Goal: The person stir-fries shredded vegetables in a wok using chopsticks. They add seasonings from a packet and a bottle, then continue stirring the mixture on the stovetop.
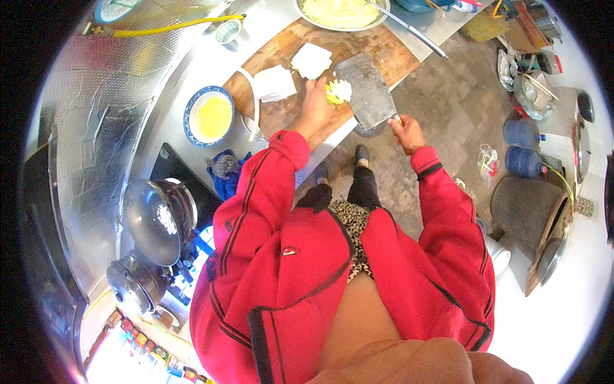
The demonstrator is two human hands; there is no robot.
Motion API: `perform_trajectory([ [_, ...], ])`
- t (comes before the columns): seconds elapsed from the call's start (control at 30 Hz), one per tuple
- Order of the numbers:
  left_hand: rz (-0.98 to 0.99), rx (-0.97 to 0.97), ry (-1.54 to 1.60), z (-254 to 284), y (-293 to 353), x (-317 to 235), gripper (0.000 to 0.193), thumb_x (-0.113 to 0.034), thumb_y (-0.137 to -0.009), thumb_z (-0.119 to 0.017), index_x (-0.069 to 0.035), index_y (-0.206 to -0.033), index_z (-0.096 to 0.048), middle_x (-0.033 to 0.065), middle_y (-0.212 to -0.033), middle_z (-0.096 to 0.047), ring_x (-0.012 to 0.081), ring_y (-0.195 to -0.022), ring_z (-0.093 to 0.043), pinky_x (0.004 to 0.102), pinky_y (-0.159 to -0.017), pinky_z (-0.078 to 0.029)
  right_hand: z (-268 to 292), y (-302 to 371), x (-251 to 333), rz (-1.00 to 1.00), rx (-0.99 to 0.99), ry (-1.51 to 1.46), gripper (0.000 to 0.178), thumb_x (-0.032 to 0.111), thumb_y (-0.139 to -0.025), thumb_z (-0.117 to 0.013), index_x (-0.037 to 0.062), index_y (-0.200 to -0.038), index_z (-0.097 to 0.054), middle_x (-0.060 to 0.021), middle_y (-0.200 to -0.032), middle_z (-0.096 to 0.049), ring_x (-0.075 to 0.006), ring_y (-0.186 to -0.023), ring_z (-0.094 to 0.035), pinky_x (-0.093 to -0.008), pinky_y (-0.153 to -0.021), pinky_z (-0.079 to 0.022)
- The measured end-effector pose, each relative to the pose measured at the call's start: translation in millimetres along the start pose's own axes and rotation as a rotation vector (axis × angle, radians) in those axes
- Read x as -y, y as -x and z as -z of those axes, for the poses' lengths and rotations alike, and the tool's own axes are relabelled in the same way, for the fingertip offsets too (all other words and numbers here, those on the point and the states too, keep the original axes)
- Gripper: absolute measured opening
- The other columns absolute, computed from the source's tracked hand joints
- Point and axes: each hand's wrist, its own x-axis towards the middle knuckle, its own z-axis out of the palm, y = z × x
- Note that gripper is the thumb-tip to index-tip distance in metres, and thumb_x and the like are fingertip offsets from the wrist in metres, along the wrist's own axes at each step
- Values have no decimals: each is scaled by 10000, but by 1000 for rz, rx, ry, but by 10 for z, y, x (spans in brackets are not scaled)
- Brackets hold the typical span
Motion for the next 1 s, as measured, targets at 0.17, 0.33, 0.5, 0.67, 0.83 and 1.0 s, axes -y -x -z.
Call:
perform_trajectory([
  [0.17,-41,-60,17,-117,-39,6,613,9,-700,-712,32,-1282,-522,211,-1182,-490,368,-1071,-546,379,-923,-468,-180,6,-241,77,4,189,388,387,-890,-663,1,-894,-629,-98,-608,-602,-185,-527,-613,-367,-522,-476],
  [0.33,43,-44,63,-185,-55,-198,525,-11,-731,-674,32,-1241,-558,220,-1166,-507,390,-1067,-550,396,-936,-464,-378,-2,-531,385,42,88,350,328,-905,-661,-13,-853,-599,-59,-635,-611,-140,-489,-576,-310,-491,-463],
  [0.5,74,-74,-39,-246,-199,-476,422,62,-779,-547,46,-1201,-563,243,-1163,-520,413,-1114,-513,426,-951,-447,-203,-138,-337,94,194,-191,276,255,-907,-673,4,-846,-577,-41,-622,-575,-116,-481,-544,-289,-434,-430],
  [0.67,28,-130,-71,-339,-327,-797,463,57,-775,-537,32,-1237,-524,232,-1261,-501,407,-1169,-489,426,-986,-433,45,-361,-231,-105,184,-348,298,282,-927,-649,32,-806,-541,-28,-637,-561,-110,-493,-537,-290,-449,-451],
  [0.83,67,-155,-37,-391,-423,-1043,491,11,-750,-598,22,-1237,-542,225,-1302,-495,408,-1215,-478,427,-1041,-408,35,-664,-139,-150,196,-430,315,320,-930,-621,20,-850,-564,-98,-730,-631,-196,-610,-627,-350,-544,-509],
  [1.0,79,-136,-82,-412,-316,-952,451,-46,-757,-629,28,-1197,-564,216,-1279,-512,386,-1207,-490,413,-1034,-414,-211,-836,-4,170,316,153,428,354,-842,-635,-33,-1025,-626,-281,-964,-661,-440,-935,-641,-486,-803,-506],
])
